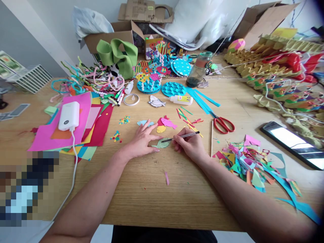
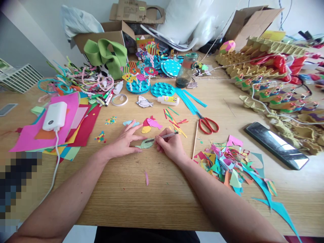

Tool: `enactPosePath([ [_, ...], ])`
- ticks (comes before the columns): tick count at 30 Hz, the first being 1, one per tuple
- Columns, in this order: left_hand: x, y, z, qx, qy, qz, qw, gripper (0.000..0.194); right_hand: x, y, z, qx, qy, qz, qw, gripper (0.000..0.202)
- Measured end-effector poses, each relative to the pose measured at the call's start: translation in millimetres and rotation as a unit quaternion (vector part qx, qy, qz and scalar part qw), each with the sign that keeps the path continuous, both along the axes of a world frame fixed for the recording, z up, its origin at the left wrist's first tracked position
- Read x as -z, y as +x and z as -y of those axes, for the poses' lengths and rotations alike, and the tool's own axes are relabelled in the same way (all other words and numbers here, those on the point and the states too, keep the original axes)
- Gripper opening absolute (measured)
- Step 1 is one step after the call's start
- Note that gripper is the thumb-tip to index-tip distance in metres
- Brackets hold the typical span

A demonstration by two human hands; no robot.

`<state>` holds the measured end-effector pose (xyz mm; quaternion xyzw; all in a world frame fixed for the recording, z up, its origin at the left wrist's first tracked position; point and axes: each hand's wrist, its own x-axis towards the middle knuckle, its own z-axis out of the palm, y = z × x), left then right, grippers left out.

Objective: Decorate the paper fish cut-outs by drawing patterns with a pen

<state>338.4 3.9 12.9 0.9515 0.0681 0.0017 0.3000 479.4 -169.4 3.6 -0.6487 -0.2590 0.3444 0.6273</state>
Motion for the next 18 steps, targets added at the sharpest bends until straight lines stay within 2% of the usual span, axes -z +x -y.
enactPosePath([
  [18, -1.0, 0.3, 0.5, -0.003, -0.002, -0.004, 1.000, 0.048, -0.7, -0.6, -0.2, -0.004, -0.012, 0.006, 1.000, 0.038],
])
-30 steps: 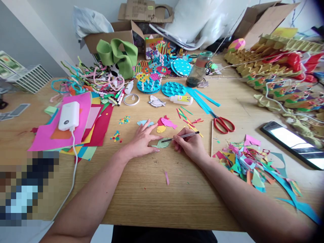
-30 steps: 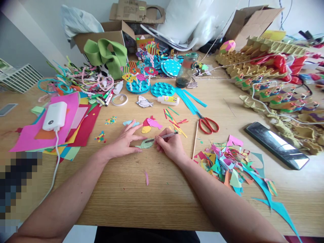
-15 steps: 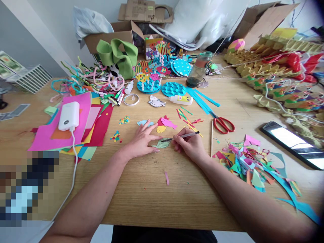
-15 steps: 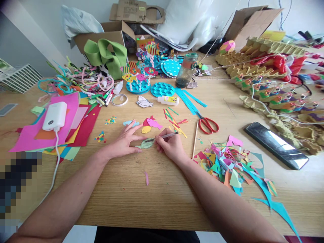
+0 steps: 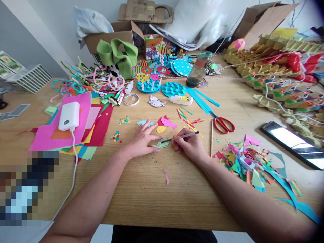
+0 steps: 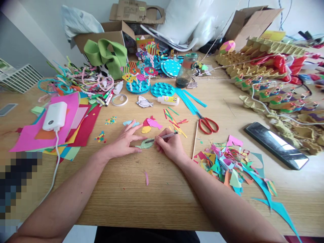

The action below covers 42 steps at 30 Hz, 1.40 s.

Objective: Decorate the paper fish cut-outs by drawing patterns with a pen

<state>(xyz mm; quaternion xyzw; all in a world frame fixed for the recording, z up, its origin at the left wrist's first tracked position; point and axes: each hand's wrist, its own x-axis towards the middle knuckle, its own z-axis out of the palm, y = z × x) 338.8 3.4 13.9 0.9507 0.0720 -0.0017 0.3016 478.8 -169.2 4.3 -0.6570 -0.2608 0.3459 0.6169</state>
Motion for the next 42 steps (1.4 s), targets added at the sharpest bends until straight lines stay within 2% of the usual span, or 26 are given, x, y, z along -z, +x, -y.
enactPosePath([
  [42, -0.9, 0.1, 0.1, 0.001, 0.007, -0.003, 1.000, 0.049, 0.2, 0.6, 1.9, -0.012, 0.003, 0.007, 1.000, 0.028],
])
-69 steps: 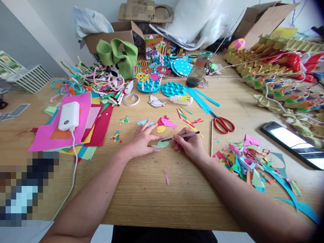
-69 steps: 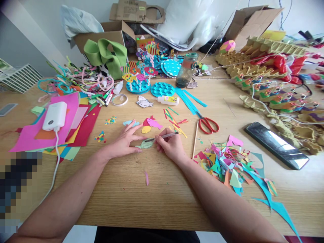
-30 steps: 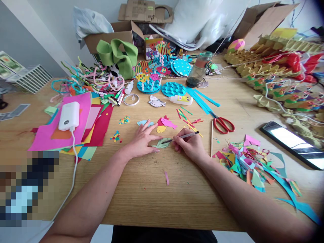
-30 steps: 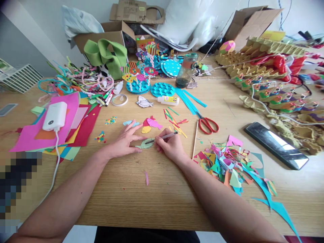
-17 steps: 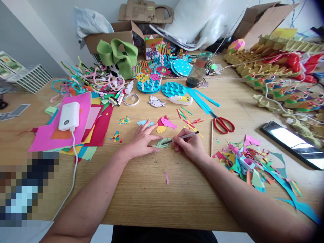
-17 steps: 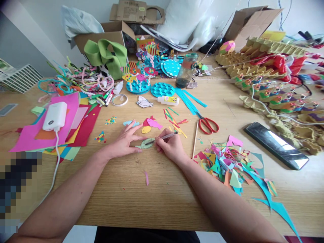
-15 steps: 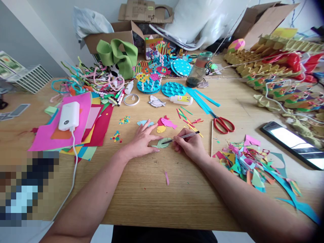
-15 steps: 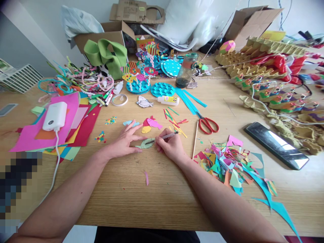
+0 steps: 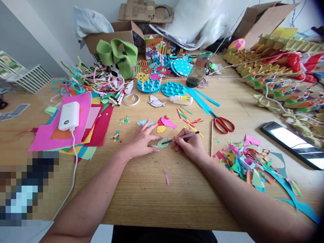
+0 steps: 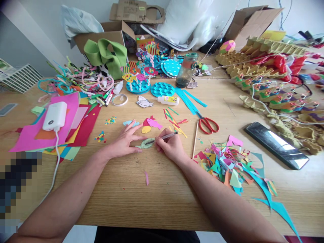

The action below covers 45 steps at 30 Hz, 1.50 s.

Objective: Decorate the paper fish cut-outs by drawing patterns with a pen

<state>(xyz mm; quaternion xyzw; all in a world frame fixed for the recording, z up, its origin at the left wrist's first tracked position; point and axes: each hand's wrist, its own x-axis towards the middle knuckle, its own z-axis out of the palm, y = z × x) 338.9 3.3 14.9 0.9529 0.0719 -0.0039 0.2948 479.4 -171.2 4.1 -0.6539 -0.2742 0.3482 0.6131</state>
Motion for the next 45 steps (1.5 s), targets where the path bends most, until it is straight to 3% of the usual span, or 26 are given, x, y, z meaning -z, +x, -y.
enactPosePath([
  [45, 0.0, 0.3, 0.1, -0.001, 0.001, -0.004, 1.000, 0.048, 0.8, 0.6, 0.8, -0.016, -0.010, 0.009, 1.000, 0.019],
])
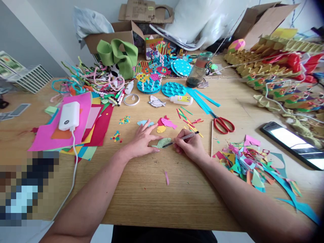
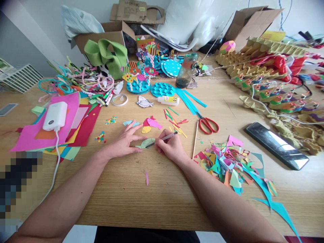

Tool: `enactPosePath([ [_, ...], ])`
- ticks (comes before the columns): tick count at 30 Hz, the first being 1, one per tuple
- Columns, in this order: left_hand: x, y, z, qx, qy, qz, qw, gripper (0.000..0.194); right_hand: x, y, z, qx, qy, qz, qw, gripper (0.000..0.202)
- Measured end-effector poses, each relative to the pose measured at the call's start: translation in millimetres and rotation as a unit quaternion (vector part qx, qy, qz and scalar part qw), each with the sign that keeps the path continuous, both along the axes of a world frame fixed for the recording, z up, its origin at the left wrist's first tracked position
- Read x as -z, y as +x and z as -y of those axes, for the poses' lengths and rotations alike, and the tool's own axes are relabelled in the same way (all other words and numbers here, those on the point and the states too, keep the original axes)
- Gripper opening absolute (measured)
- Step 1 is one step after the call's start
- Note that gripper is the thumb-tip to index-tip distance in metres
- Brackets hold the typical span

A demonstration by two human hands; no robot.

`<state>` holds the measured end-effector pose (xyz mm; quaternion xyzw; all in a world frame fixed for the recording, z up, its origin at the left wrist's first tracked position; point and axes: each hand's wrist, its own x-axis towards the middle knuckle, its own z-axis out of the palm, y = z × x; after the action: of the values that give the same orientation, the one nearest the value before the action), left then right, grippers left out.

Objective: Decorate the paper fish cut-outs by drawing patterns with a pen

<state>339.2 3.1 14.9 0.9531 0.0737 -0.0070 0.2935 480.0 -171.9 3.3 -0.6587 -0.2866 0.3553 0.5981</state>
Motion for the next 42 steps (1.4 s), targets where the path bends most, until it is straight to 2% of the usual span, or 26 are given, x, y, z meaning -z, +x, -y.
enactPosePath([
  [15, -0.7, -0.4, 0.1, 0.000, 0.003, 0.001, 1.000, 0.048, -0.9, -0.1, 0.5, -0.002, 0.003, -0.001, 1.000, 0.023],
  [22, -0.8, -0.2, 0.2, 0.000, 0.003, 0.001, 1.000, 0.050, 1.3, -0.7, -0.5, 0.089, 0.051, -0.004, 0.995, 0.030],
  [28, -0.9, -0.2, 0.4, 0.003, 0.009, 0.003, 1.000, 0.049, -2.7, -0.8, -2.1, 0.062, 0.021, 0.018, 0.998, 0.036],
  [42, 2.0, -0.4, -0.5, -0.001, -0.006, 0.015, 1.000, 0.050, 0.7, 0.0, -2.3, 0.061, 0.017, 0.024, 0.998, 0.038],
])
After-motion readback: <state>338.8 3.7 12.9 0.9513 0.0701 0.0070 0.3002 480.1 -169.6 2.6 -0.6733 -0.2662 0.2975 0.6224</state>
